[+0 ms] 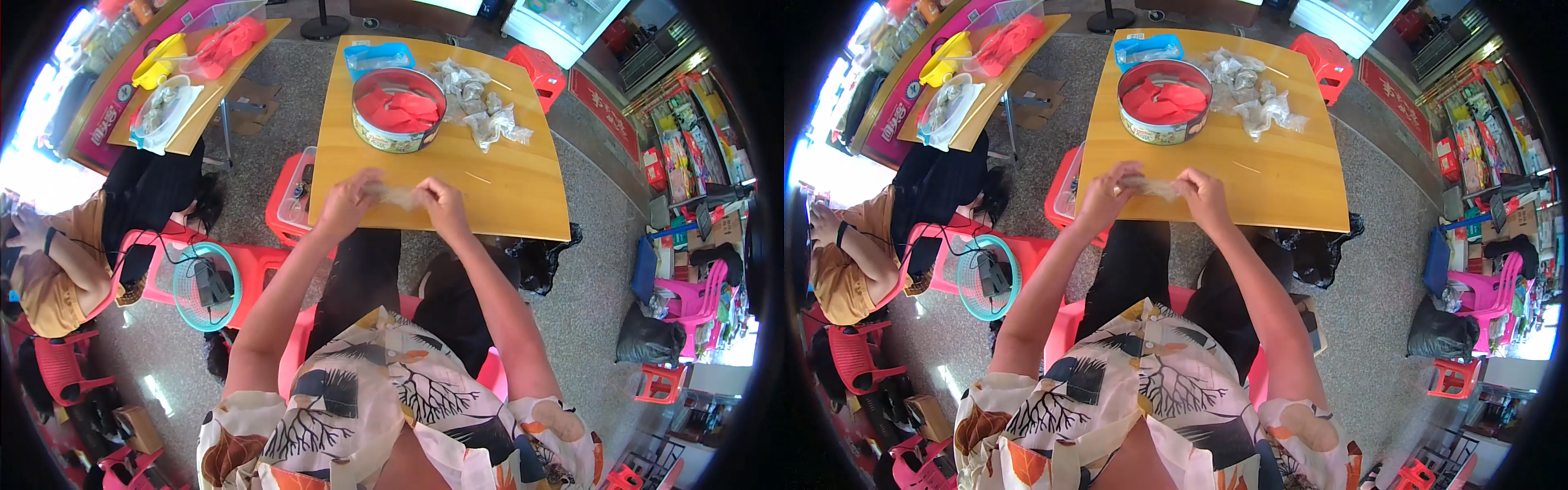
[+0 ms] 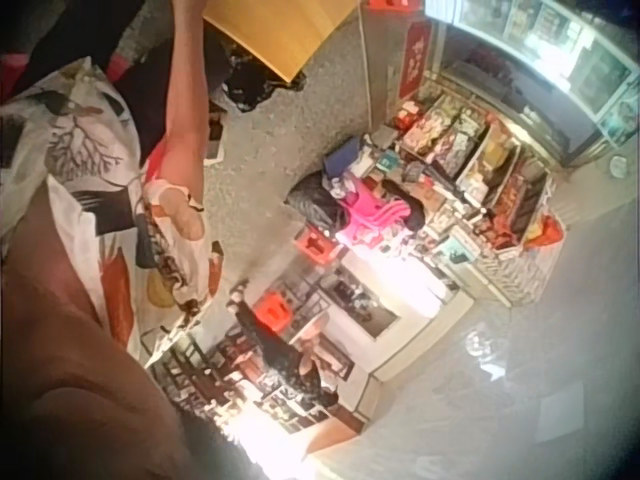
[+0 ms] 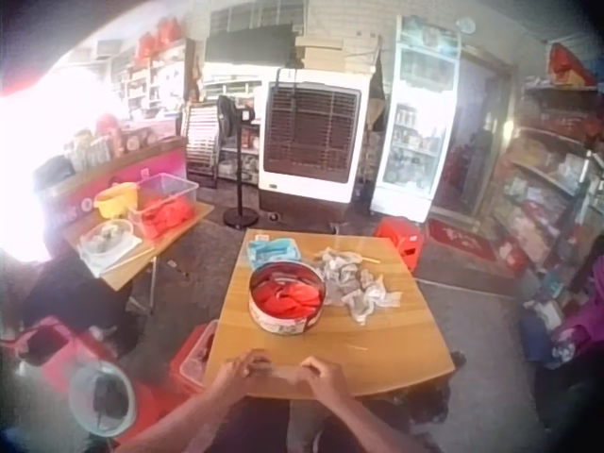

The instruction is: The person sits at a table and repeatedly wraps small white items in red paper. They pick up a white item, fold red paper around it, and place the wrapped item into a round tin on the table. The process is repeated multiple times throughout the clip.

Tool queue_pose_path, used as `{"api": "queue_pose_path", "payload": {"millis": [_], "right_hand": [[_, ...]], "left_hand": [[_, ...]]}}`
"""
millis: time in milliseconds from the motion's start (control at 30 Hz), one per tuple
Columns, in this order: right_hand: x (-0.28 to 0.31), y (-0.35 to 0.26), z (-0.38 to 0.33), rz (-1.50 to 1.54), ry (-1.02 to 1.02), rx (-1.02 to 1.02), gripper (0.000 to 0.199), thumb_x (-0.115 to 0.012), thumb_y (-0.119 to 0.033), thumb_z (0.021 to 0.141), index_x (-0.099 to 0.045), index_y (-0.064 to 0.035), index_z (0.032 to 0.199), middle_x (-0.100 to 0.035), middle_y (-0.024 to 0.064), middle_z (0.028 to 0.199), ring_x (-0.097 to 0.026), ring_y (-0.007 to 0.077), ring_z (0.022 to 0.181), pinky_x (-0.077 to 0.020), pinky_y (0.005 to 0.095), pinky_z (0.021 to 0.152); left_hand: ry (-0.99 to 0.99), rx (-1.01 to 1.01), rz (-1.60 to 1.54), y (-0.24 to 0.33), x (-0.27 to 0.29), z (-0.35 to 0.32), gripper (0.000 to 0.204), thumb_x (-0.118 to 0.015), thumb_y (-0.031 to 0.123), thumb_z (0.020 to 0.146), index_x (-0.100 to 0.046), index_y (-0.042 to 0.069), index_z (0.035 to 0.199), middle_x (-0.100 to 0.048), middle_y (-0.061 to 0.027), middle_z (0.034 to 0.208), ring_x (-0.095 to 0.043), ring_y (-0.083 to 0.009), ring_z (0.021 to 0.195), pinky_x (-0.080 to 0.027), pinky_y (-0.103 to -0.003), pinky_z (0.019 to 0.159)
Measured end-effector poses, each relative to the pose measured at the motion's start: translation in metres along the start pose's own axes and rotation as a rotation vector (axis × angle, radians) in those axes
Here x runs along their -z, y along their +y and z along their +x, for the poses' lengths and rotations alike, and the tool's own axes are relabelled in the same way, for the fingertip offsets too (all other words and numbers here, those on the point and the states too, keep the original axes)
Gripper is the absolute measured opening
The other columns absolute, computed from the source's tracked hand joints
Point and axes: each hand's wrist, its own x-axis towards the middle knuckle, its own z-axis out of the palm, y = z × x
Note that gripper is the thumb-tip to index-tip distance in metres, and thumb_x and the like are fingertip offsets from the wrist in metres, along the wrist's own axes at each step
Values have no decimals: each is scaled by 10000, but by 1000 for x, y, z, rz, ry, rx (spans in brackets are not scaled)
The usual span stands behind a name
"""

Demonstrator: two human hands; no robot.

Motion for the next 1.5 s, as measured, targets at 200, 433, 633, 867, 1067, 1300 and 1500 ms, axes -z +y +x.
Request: {"api": "queue_pose_path", "payload": {"millis": [200, 433, 633, 867, 1067, 1300, 1500], "right_hand": [[-17, 1, -1, -49, 23, 161, 308, -730, -110, 819, -596, -35, 1087, -662, 55, 963, -614, 116, 836, -490, 271, 749], [-14, -22, 5, -64, -20, 45, 154, -694, -79, 784, -639, -32, 920, -674, 109, 886, -632, 300, 885, -493, 404, 757], [6, -33, 18, -293, -8, 254, 89, -651, -93, 819, -617, -22, 861, -650, 131, 847, -619, 324, 872, -489, 405, 745], [23, -37, 33, -59, -47, 57, 54, -629, -46, 836, -584, -15, 832, -626, 118, 816, -631, 263, 799, -497, 372, 707], [31, -47, 45, -38, 23, 273, 63, -624, -11, 823, -566, -25, 843, -650, 115, 948, -639, 252, 850, -508, 367, 768], [0, 7, -25, -243, -170, 403, 71, -600, -27, 823, -531, -38, 836, -642, 119, 908, -622, 316, 915, -496, 405, 796], [-17, -4, -14, -392, -20, 54, 73, -584, -71, 851, -520, -38, 855, -579, 123, 770, -591, 327, 776, -475, 446, 688]], "left_hand": [[-6, 59, -61, -32, 1, -12, 260, -621, 4, 861, -622, 10, 1121, -686, -115, 1051, -673, -210, 965, -517, -313, 855], [91, -107, 73, -12, 11, -10, 111, -613, 65, 884, -687, 13, 947, -703, -105, 978, -678, -205, 912, -512, -302, 820], [91, 88, 14, 0, 28, -4, 146, -614, 141, 901, -702, 25, 906, -702, -48, 843, -666, -132, 827, -519, -287, 728], [38, 334, -303, 12, 32, 14, 193, -598, 186, 942, -685, 14, 955, -688, -18, 869, -637, -72, 787, -525, -225, 708], [129, 11, -191, 18, 30, 22, 109, -571, 67, 937, -660, 4, 933, -683, -67, 946, -661, -167, 872, -542, -296, 786], [-48, -128, 104, -15, 7, -52, 78, -582, 51, 895, -648, 11, 904, -667, -141, 891, -650, -296, 926, -519, -390, 805], [43, 181, 400, -15, -3, -26, 186, -568, 158, 890, -605, 12, 781, -644, -215, 789, -640, -396, 775, -493, -475, 673]]}}
